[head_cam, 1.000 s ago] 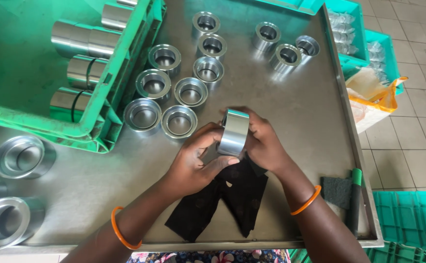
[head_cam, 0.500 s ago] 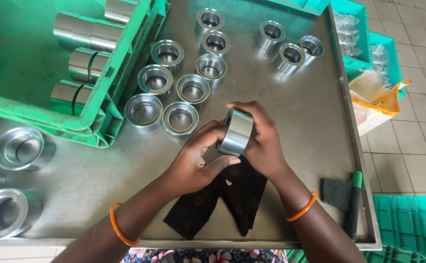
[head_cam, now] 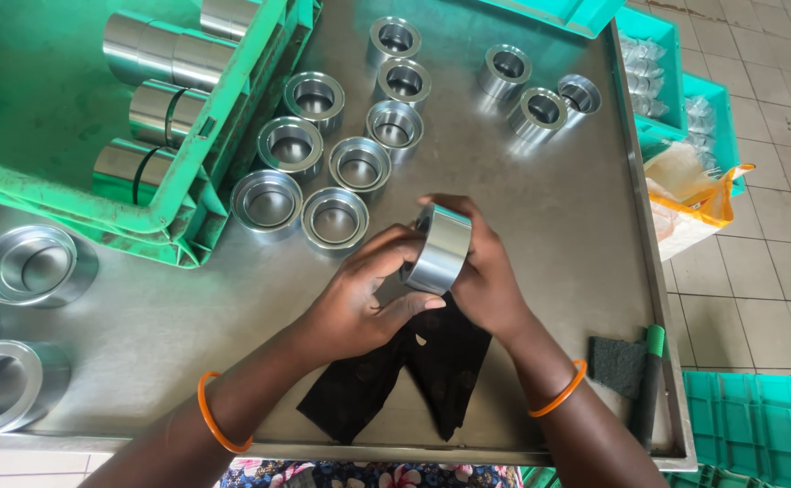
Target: Inspecting metal rings and packing them into individual plastic bags at an industrial workstation.
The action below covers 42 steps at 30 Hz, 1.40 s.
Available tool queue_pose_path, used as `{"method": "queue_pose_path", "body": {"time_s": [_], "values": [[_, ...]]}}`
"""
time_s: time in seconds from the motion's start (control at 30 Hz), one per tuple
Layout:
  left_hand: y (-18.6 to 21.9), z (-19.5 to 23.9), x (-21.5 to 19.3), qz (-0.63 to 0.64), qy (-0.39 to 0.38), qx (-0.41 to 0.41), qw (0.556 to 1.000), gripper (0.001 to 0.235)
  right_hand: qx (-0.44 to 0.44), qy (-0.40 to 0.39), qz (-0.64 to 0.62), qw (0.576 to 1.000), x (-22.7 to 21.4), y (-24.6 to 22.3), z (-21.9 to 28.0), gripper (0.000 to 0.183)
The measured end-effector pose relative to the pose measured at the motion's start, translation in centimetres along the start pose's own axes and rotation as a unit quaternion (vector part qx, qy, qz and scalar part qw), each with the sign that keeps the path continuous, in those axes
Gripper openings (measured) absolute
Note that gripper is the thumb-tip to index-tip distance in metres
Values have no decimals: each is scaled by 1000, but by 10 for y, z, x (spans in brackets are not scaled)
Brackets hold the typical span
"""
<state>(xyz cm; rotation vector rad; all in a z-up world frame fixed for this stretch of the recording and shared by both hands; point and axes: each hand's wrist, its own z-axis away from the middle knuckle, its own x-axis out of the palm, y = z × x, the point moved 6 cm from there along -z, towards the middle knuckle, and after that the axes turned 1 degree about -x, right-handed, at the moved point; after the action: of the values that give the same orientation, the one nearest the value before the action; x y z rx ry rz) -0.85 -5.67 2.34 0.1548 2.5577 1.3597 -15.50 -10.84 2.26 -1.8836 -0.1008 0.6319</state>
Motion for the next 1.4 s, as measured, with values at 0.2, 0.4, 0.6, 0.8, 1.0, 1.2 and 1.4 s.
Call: {"method": "queue_pose_path", "body": {"time_s": [0.2, 0.4, 0.6, 0.8, 1.0, 1.2, 1.4], "values": [[1, 0, 1, 22, 6, -1, 1000, 43, -85, 71, 98, 989, 1, -28, 1, 54], [-2, 0, 0, 48, 1, -22, 999, 38, -2, 58, 99, 993, -2, -8, 3, 50], [2, 1, 0, 14, 8, -1, 1000, 38, -22, -25, -11, 999, 2, 0, 1, 42], [-30, 7, 7, 244, 0, -167, 955, 26, -182, 104, 266, 941, 1, -34, 10, 56], [-74, 15, -10, 514, 184, -358, 757, 38, 228, -47, -303, 924, 22, 18, 6, 57], [-94, 20, -12, 575, 178, -262, 754, 34, 181, -52, -339, 922, 28, -2, 5, 72], [-76, 11, -12, 544, 147, -267, 781, 48, 150, -44, -373, 915, 28, -2, 6, 76]]}}
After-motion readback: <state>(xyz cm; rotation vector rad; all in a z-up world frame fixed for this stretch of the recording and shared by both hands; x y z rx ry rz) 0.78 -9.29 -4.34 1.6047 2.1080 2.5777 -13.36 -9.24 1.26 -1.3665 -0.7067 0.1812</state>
